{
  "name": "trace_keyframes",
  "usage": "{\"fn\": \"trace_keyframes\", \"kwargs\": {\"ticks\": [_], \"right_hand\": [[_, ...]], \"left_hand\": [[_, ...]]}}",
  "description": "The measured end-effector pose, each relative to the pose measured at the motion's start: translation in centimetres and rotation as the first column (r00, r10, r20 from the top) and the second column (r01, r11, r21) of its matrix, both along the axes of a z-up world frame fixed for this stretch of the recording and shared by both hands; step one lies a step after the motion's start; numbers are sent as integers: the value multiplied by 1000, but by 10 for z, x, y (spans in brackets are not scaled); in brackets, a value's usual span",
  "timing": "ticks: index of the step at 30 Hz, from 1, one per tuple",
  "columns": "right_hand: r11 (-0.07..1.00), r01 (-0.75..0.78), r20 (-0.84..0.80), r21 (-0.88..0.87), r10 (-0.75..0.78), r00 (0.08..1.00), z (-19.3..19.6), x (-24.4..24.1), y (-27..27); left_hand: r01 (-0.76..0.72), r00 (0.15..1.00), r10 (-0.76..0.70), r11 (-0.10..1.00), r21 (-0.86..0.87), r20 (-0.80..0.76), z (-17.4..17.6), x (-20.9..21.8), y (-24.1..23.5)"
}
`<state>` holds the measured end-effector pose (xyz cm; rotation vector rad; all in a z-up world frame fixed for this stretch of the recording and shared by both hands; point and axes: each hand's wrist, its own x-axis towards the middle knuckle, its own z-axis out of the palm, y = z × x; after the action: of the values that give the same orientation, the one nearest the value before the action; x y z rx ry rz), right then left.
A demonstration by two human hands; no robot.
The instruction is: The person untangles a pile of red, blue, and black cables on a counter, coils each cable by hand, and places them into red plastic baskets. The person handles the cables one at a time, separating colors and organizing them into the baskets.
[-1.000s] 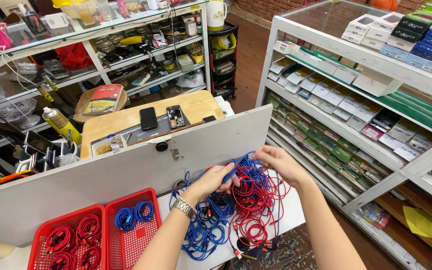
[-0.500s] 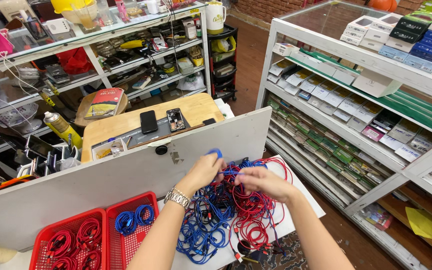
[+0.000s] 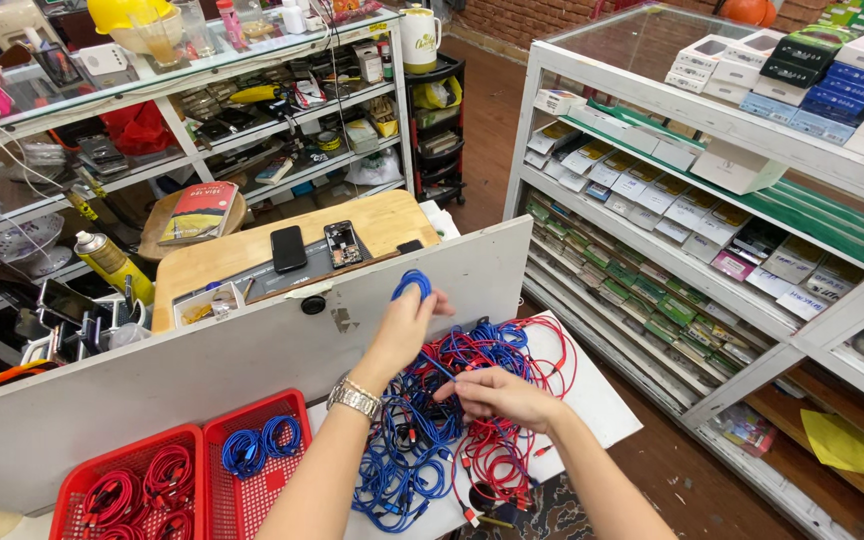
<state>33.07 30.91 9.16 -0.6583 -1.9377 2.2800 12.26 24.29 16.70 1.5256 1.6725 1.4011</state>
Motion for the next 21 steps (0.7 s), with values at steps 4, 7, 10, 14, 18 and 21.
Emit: {"fn": "trace_keyframes", "kwargs": {"ticks": [4,7,10,14,18,21], "right_hand": [[974,188,-72,126,-180,981,28,17,51],[929,354,-145,109,-338,930,18,18,72],[926,377,-181,12,-369,912,-5,3,55],[975,202,-62,97,-197,979,-19,-18,3],[997,0,16,82,-1,1000,10,-11,-6],[926,-118,64,357,101,993,43,3,19]], "left_hand": [[54,968,-189,795,-604,-163,-16,-4,-9],[708,585,-447,688,-157,677,-24,-1,-18],[627,295,-524,737,251,799,-19,7,-17],[287,423,-293,941,180,857,-6,11,-5],[45,998,-53,981,-190,-36,-6,1,-8],[-5,945,-151,880,-474,-290,-17,-4,-24]]}}
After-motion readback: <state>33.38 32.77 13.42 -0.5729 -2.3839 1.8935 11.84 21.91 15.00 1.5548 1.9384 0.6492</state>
